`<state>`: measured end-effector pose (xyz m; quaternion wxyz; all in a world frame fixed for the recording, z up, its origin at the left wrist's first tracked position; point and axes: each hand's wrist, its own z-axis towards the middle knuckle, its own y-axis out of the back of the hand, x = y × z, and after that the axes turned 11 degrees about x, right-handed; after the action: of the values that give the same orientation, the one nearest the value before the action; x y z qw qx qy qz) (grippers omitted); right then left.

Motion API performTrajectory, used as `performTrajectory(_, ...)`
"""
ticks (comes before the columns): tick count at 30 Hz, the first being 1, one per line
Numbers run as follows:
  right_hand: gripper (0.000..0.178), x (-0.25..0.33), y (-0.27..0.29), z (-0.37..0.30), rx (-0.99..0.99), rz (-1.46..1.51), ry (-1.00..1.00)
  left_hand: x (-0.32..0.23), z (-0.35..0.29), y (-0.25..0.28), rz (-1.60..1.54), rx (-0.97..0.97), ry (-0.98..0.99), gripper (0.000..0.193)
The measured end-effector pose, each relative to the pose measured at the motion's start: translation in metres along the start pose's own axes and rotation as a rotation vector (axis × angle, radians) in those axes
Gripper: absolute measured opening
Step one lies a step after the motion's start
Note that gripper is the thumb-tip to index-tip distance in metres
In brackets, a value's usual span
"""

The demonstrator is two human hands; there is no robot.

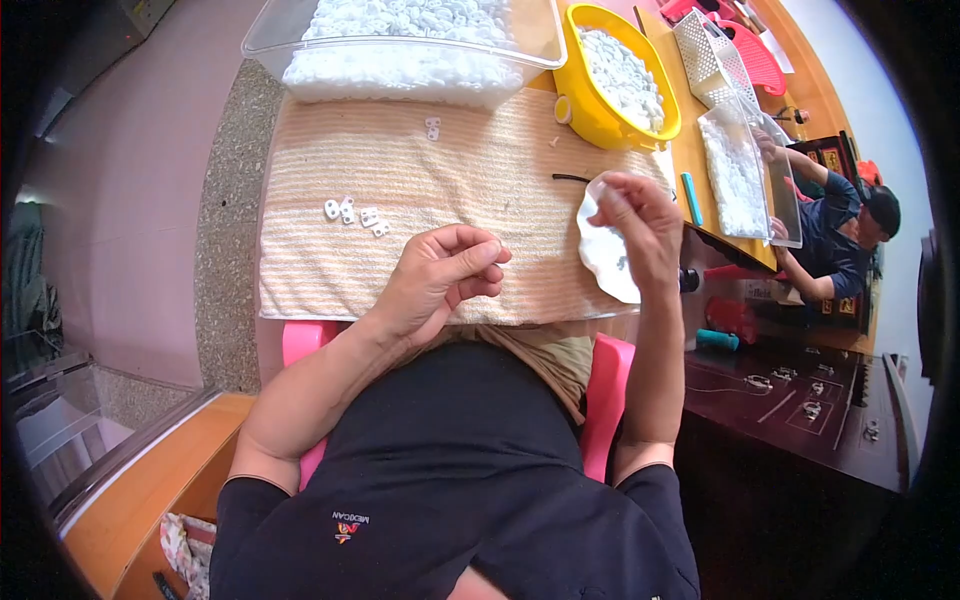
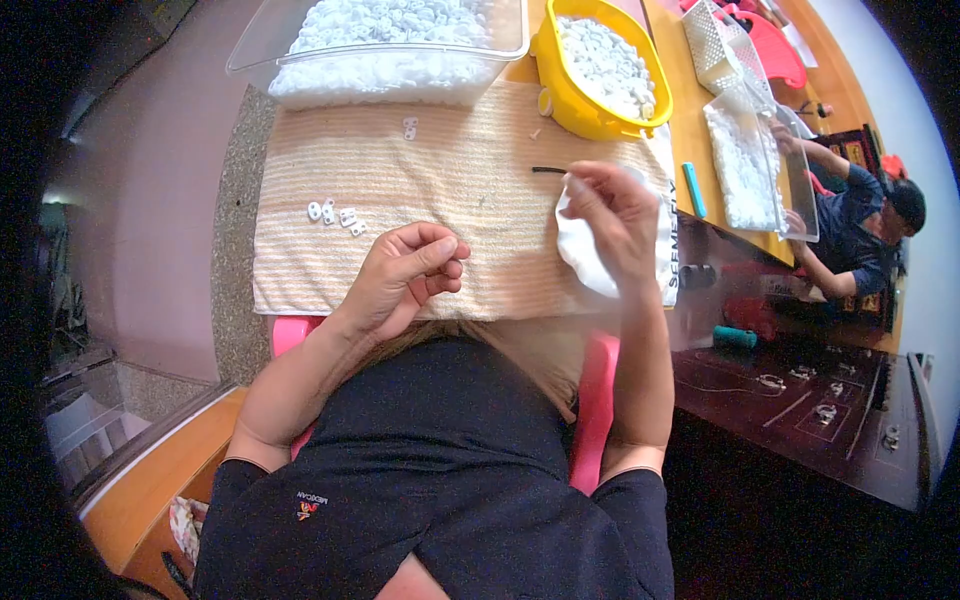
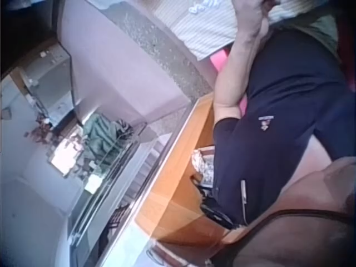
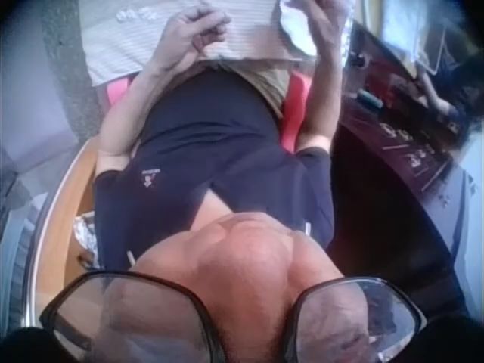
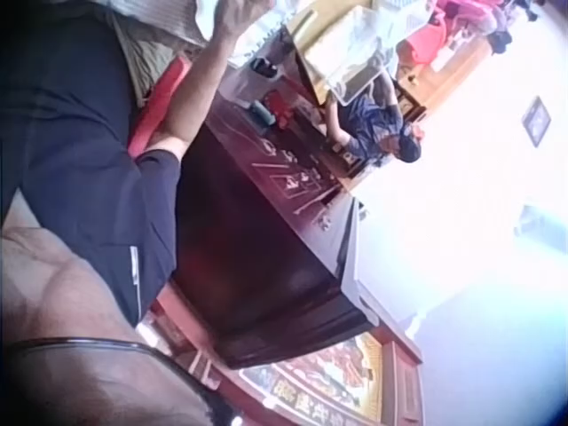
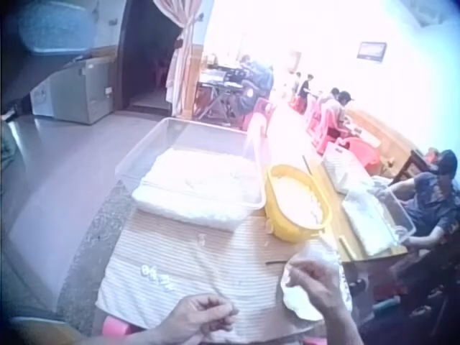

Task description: Assembling small white plastic components into units by hand at a workbench.

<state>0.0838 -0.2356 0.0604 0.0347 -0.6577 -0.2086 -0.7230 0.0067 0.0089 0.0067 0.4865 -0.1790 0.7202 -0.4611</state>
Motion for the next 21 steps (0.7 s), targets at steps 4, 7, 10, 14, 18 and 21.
performTrajectory(4, 0.017, 0.016, 0.030, 0.032, -0.110, -0.143, 0.074, -0.001, 0.000, -0.001, -0.021, -0.026, -0.014, 0.011)
performTrajectory(7, 0.020, 0.021, 0.049, 0.057, -0.171, -0.240, 0.127, -0.001, 0.001, 0.001, -0.009, -0.032, -0.005, 0.008)
performTrajectory(10, 0.028, 0.024, 0.062, 0.076, -0.188, -0.333, 0.111, -0.002, 0.001, 0.000, -0.007, -0.039, -0.002, 0.008)
performTrajectory(14, 0.042, 0.024, 0.064, 0.085, -0.156, -0.494, 0.083, -0.002, 0.000, 0.001, -0.024, -0.059, -0.007, 0.012)
performTrajectory(18, 0.037, 0.020, 0.052, 0.079, -0.198, -0.530, 0.084, -0.004, -0.001, -0.001, -0.015, -0.078, -0.011, 0.012)
performTrajectory(21, 0.030, 0.017, 0.029, 0.063, -0.147, -0.464, 0.104, -0.001, -0.003, -0.005, 0.081, -0.054, -0.039, 0.011)
